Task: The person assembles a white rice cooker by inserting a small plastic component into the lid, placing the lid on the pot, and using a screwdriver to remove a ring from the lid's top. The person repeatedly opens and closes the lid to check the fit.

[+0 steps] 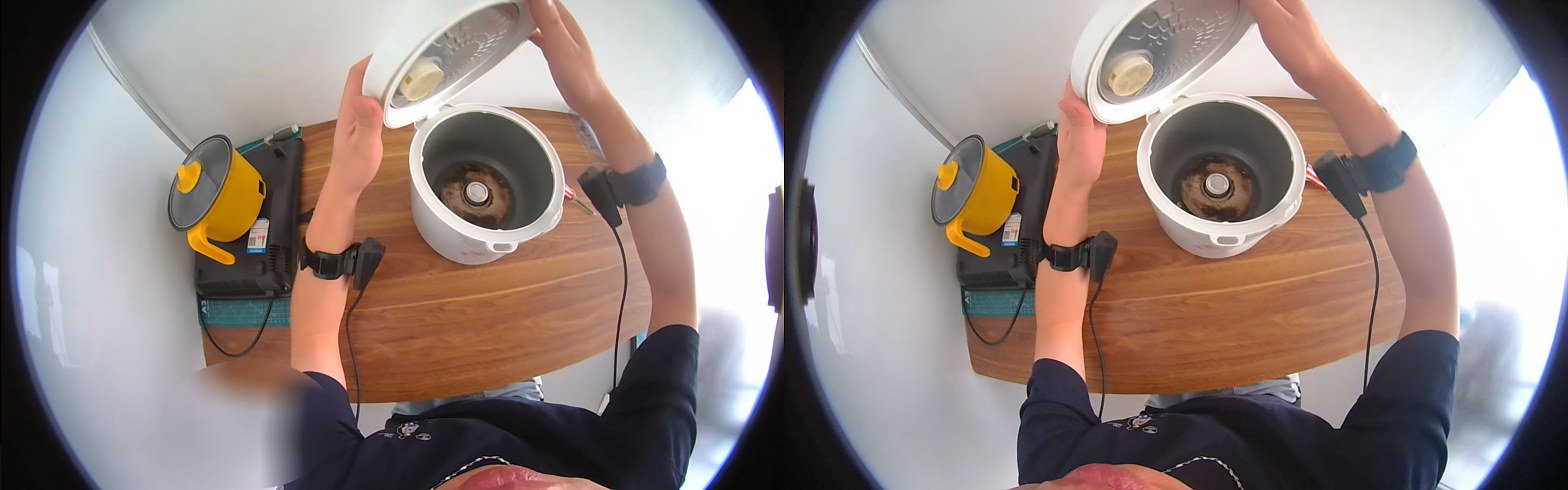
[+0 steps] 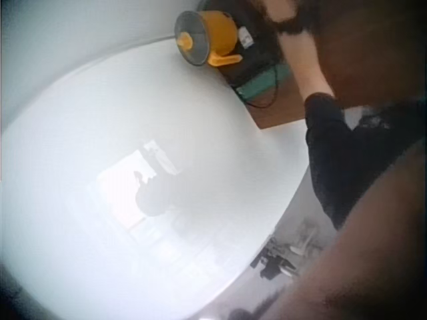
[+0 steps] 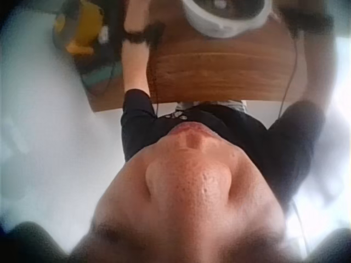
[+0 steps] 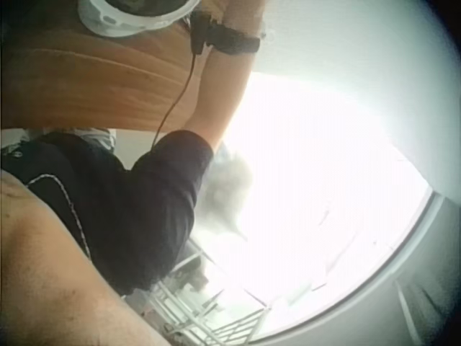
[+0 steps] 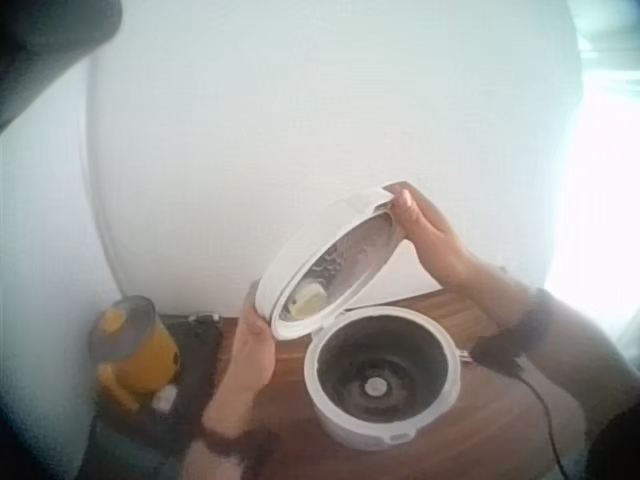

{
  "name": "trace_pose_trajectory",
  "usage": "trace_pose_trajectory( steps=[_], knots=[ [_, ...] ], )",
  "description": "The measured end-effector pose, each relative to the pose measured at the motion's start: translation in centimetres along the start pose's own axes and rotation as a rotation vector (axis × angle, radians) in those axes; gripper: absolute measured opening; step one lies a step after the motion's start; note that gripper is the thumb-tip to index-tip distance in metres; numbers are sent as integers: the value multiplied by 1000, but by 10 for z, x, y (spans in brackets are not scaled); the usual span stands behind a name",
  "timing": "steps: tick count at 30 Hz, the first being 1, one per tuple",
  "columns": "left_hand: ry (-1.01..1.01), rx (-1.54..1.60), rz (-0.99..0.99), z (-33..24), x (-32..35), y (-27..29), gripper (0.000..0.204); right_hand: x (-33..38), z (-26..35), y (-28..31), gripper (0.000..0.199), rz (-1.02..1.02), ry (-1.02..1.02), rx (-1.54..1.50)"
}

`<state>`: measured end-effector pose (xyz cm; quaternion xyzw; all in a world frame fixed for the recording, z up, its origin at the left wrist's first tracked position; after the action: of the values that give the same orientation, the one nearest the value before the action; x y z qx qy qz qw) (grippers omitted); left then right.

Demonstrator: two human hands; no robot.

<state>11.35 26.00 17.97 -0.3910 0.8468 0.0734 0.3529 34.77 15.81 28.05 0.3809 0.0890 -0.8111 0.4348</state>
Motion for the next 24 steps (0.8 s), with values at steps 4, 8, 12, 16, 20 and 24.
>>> trace_pose_trajectory(
  steps=[4,8,12,16,20,24],
  knots=[
    [9,-102,-3,-12,19,-7,95,40,11,8,52,-40,79,-23],
    [96,-192,-54,-6,41,-11,97,76,11,38,76,141,104,163],
    [168,-177,-48,-8,62,-23,97,116,13,39,71,151,168,105],
    [133,-155,-74,-5,78,-31,98,145,15,39,86,179,194,207],
    [126,-159,-107,1,87,-33,96,168,2,42,90,233,265,311],
    [134,-105,-144,7,93,-34,89,182,6,37,92,256,164,279]
  ],
)
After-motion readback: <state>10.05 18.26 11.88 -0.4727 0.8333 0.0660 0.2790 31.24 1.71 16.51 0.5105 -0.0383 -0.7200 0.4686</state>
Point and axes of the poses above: each hand's wrist, its own x-axis away from the middle knuckle, its own y-axis out of the back of the hand, z = x × y, the point moved 4 cm from there along -x, towards the middle knuckle, and after that the axes turned 8 degrees about -z, right-handed, at the moved point
